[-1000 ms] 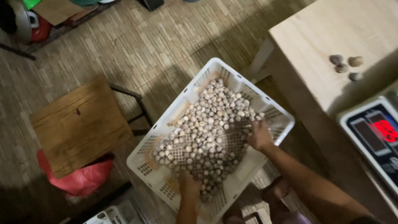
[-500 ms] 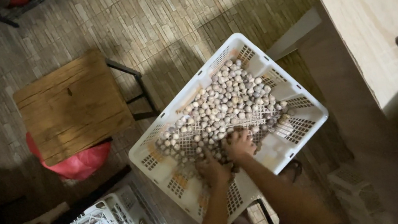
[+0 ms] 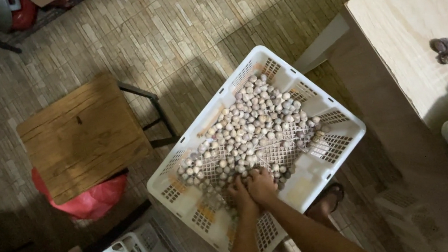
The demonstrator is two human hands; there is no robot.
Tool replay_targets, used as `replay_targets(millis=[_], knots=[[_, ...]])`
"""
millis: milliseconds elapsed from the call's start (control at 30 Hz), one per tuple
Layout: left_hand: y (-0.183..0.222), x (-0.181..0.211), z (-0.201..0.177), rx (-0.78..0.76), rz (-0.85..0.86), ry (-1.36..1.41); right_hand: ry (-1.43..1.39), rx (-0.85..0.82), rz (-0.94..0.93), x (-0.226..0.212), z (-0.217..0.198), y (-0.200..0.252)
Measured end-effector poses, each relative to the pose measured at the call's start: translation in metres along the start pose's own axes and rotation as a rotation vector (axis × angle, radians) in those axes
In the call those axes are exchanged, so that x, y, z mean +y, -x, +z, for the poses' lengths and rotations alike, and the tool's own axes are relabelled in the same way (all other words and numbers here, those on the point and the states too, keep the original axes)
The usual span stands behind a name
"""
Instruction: The person picks up several nuts from a large white basket, places them on an electronic scale, and kemudian puts them into clear plastic bags according to weight.
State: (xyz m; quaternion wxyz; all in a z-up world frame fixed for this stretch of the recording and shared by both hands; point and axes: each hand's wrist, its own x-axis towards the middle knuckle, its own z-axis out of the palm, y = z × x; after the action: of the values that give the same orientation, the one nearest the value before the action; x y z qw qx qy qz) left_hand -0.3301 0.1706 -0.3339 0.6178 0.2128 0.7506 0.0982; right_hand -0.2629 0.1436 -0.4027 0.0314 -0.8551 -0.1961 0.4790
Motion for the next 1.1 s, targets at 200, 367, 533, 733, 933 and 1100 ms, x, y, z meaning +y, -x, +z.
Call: replay_targets(millis=[200,367,533,733,933,1100], knots=[[-0.064,-0.035,-0.006,-0.262,0.370,-0.494,-0.224,-0.106,0.055,-0.007,0.002,0.001],[-0.049,-0.019,-0.005,-0.208,0.536,-0.656,-0.431,-0.189,0.135,-0.010,-0.004,0.009],[-0.007,0.004,0.000,-0.062,0.626,-0.666,-0.701,-0.293,0.217,-0.013,-0.023,0.019],[-0.060,-0.011,0.004,-0.097,0.408,-0.354,-1.022,-0.381,0.281,-0.016,-0.067,0.044],[0.002,0.014,-0.010,-0.219,0.534,-0.311,-1.235,-0.461,0.375,-0.026,-0.134,0.097],[0.061,0.041,-0.022,-0.155,0.754,-0.567,-1.196,-0.495,0.165,-0.016,-0.172,0.139]])
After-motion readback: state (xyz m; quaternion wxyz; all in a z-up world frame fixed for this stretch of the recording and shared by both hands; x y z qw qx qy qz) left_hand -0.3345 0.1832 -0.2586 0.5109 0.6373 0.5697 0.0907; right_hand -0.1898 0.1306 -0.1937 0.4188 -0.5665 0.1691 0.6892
